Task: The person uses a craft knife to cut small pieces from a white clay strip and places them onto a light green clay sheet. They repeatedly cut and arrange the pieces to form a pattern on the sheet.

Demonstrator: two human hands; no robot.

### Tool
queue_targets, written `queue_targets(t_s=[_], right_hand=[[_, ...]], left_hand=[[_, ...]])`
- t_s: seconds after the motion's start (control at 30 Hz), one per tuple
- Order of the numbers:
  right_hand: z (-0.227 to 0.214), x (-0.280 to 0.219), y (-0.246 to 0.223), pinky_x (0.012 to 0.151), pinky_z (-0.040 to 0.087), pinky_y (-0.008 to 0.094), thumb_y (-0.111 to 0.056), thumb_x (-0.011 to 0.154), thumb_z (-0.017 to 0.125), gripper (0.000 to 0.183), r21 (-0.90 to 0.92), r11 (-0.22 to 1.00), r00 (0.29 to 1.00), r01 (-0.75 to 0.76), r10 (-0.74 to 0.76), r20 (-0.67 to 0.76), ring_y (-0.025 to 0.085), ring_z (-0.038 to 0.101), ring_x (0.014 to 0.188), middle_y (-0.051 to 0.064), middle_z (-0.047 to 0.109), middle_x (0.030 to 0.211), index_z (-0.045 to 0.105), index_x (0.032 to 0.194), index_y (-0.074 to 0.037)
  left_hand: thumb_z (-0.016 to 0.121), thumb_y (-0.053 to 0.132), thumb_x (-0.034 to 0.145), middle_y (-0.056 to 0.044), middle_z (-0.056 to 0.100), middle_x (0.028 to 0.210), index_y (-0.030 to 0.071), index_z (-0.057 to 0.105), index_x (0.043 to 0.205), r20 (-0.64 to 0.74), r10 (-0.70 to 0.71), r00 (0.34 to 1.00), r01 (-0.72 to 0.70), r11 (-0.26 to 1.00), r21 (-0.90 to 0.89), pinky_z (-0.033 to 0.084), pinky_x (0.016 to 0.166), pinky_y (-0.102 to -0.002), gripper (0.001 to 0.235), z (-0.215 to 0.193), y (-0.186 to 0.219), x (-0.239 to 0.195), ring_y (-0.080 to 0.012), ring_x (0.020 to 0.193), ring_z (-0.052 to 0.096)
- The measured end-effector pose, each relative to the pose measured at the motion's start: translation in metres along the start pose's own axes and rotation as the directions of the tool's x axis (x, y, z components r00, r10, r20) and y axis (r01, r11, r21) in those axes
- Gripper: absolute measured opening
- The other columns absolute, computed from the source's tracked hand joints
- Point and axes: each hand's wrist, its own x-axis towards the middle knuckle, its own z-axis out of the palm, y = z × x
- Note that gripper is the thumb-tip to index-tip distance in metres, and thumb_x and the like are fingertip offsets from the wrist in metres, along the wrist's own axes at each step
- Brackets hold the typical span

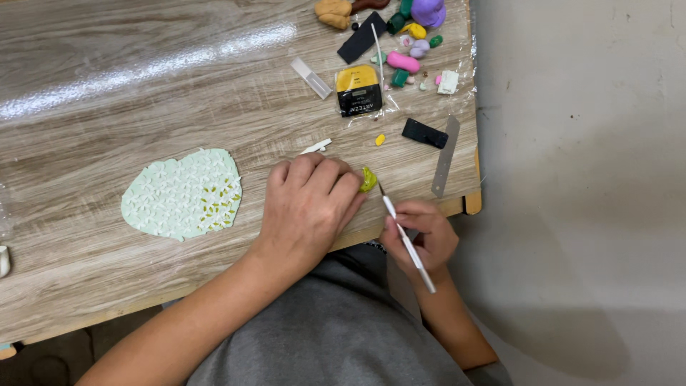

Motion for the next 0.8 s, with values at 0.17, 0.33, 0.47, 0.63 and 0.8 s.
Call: queue_targets(t_s=[0.17, 0.33, 0.47, 0.63, 0.8], right_hand=[[0.002, 0.001, 0.004, 0.060, 0.058, 0.037, -0.007, 0.081, 0.084, 0.016, -0.074, 0.994, 0.995, 0.086, -0.082, 0.057, 0.029, 0.070, 0.062, 0.013, 0.077, 0.081, 0.068, 0.078, -0.005], [0.001, 0.011, 0.005, 0.054, 0.055, 0.039, -0.003, 0.083, 0.081, 0.017, -0.036, 0.997, 0.991, 0.075, -0.071, 0.110, 0.033, 0.067, 0.057, 0.015, 0.074, 0.077, 0.066, 0.075, -0.003], [0.003, 0.019, 0.006, 0.047, 0.049, 0.040, -0.006, 0.088, 0.077, 0.020, 0.031, 0.999, 0.992, 0.026, -0.029, 0.122, 0.035, 0.058, 0.048, 0.014, 0.067, 0.066, 0.063, 0.074, -0.003], [0.007, 0.013, 0.012, 0.047, 0.048, 0.039, -0.005, 0.086, 0.077, 0.019, -0.006, 0.998, 0.989, 0.058, -0.056, 0.134, 0.031, 0.056, 0.047, 0.012, 0.064, 0.064, 0.062, 0.073, -0.006], [-0.002, 0.013, 0.019, 0.046, 0.048, 0.035, 0.003, 0.078, 0.081, 0.012, 0.269, 0.963, 0.996, 0.008, -0.033, 0.089, 0.031, 0.058, 0.049, 0.017, 0.067, 0.069, 0.069, 0.080, 0.001]], left_hand=[[0.067, 0.031, 0.098, 0.000, 0.063, 0.094, 0.019, 0.068, 0.092, -0.028, -0.009, 1.000, 0.009, 1.000, 0.018, 0.045, 0.078, -0.040, 0.014, 0.001, 0.003, 0.002, -0.0253, 0.099, 0.060], [0.066, 0.030, 0.098, 0.000, 0.064, 0.093, 0.019, 0.068, 0.092, -0.034, -0.012, 0.999, 0.013, 1.000, 0.020, 0.044, 0.077, -0.040, 0.012, 0.001, 0.004, 0.004, -0.0254, 0.099, 0.061], [0.068, 0.029, 0.096, -0.001, 0.064, 0.092, 0.018, 0.068, 0.089, -0.011, -0.031, 0.999, 0.031, 0.999, 0.009, 0.044, 0.079, -0.040, 0.012, -0.004, 0.004, 0.008, -0.0256, 0.099, 0.061], [0.070, 0.034, 0.094, 0.000, 0.064, 0.092, 0.019, 0.070, 0.090, 0.018, -0.051, 0.999, 0.051, 0.999, -0.001, 0.044, 0.080, -0.041, 0.016, -0.008, 0.000, 0.010, -0.0259, 0.101, 0.060], [0.066, 0.032, 0.097, 0.001, 0.064, 0.098, 0.020, 0.072, 0.099, 0.021, -0.049, 0.999, 0.048, 0.999, 0.025, 0.044, 0.081, -0.040, 0.014, -0.011, -0.002, 0.011, -0.0244, 0.103, 0.058]])
